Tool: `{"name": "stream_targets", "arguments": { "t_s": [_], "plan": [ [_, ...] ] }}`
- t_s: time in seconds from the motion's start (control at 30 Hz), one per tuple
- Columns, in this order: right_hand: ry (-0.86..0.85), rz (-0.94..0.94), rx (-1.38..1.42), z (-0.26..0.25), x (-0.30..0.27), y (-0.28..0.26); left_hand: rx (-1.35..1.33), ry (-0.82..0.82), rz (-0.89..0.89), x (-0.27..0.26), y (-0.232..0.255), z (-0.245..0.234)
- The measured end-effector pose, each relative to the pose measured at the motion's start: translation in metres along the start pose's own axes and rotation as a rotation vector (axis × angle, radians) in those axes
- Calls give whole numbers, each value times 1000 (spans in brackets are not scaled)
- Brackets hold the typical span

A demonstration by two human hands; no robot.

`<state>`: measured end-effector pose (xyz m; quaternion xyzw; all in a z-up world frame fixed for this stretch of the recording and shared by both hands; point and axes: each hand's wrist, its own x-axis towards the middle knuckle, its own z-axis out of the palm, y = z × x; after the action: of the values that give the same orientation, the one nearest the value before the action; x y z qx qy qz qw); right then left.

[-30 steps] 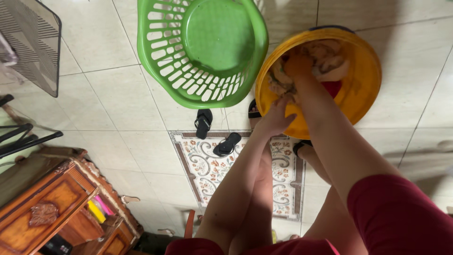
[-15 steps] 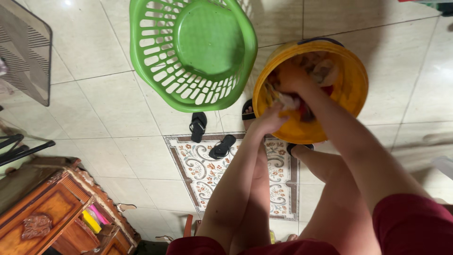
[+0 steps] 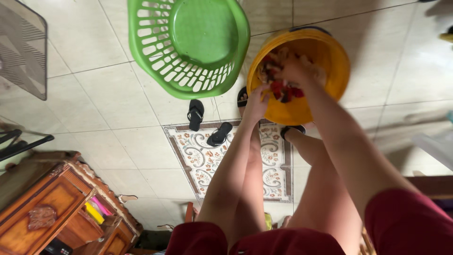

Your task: The person takes wet clothes from a yellow bucket, places them on hangers, and hangs them on a clothes rack. The person handles various garments including shirts and socks, using hangers to organize them on the rack.

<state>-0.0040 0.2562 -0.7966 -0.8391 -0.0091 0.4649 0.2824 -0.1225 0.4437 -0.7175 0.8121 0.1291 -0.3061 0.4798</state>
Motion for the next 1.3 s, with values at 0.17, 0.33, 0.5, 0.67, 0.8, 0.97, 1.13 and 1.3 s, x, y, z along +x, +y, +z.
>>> {"name": "stream_targets", "arguments": {
  "t_s": [0.17,0.33,0.5,0.67,0.8,0.97,1.13,1.3],
  "plan": [
    [423,-310,94,-19,-173,-67,-364,101,-172,-51,82,-30],
    [663,-489,-83,-81,-316,-146,-745,-144,-489,-80,177,-73],
    [672,-529,183,-124,-395,-176,-853,3,-150,-83,199,-65],
    [567,-232,1306,-134,-413,-181,-624,-59,-33,-97,206,-76],
    [536,29,1297,-139,-408,-179,-638,-142,165,-120,244,-99],
    [875,97,809,-142,-418,-179,-617,-250,154,-126,261,-135],
    [757,282,1160,-146,-439,-190,-487,-349,53,-118,266,-149],
    [1137,227,858,-145,-469,-197,-396,-396,-85,-128,281,-158]
  ]
}}
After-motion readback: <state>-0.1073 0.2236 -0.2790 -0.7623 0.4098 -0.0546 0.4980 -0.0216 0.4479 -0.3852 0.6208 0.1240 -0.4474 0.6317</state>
